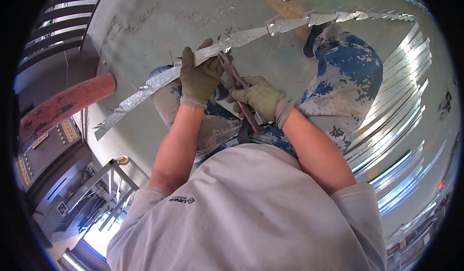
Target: The person kneels on the floor and uses tin snips to cut a long silver metal strip into smaller pieces. The cut pieces fall onto the floor around the work area.
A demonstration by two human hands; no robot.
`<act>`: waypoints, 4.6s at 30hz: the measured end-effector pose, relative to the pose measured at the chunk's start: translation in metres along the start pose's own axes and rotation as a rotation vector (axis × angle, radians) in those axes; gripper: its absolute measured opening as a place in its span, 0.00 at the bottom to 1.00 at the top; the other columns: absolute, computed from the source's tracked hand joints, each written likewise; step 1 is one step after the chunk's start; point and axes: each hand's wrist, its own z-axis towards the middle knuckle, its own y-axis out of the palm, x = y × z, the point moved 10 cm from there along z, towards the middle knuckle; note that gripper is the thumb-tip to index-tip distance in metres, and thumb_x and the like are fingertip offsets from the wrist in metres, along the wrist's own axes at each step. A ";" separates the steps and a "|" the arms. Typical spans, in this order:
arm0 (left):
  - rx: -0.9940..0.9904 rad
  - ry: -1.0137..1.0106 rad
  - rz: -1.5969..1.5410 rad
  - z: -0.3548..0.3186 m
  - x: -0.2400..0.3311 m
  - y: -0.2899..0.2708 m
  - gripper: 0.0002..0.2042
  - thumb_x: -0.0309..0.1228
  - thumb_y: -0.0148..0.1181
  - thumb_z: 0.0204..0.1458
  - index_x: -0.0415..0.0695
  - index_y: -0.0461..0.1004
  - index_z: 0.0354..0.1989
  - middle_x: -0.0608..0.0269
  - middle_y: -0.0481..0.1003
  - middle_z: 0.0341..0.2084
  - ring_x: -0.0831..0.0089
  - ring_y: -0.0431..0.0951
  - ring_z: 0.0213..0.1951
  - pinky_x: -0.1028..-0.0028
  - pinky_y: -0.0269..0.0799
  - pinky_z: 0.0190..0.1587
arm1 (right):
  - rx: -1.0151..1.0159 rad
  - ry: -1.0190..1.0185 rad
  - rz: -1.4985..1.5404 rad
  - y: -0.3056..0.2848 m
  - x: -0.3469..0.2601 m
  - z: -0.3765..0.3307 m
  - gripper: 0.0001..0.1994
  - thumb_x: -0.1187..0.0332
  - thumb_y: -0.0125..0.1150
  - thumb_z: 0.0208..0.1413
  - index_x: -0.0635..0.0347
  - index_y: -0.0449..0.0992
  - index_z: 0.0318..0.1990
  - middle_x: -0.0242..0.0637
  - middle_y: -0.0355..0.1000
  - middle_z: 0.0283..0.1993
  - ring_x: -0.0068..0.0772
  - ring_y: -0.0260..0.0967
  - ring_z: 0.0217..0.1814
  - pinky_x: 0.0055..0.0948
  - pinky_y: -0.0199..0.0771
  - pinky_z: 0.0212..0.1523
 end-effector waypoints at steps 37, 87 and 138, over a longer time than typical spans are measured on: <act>0.000 -0.008 -0.012 0.009 0.001 0.007 0.37 0.59 0.50 0.74 0.35 0.67 0.74 0.42 0.75 0.68 0.48 0.76 0.69 0.48 0.69 0.74 | -0.087 0.039 0.188 0.012 0.001 -0.008 0.21 0.70 0.66 0.71 0.59 0.78 0.69 0.44 0.86 0.53 0.40 0.86 0.48 0.42 0.90 0.49; -0.112 -0.099 0.104 0.039 -0.043 0.053 0.28 0.53 0.55 0.75 0.50 0.69 0.75 0.56 0.77 0.67 0.51 0.79 0.67 0.48 0.72 0.74 | 0.405 -0.598 0.598 -0.186 -0.140 -0.035 0.18 0.70 0.60 0.72 0.56 0.75 0.66 0.47 0.80 0.58 0.53 0.81 0.60 0.60 0.84 0.64; -0.160 -0.024 0.094 0.047 -0.043 0.039 0.25 0.42 0.59 0.75 0.42 0.69 0.74 0.52 0.79 0.63 0.54 0.83 0.62 0.52 0.79 0.67 | 0.411 -0.103 -0.380 -0.056 -0.028 -0.012 0.22 0.65 0.70 0.65 0.61 0.77 0.63 0.34 0.78 0.40 0.28 0.76 0.34 0.33 0.80 0.36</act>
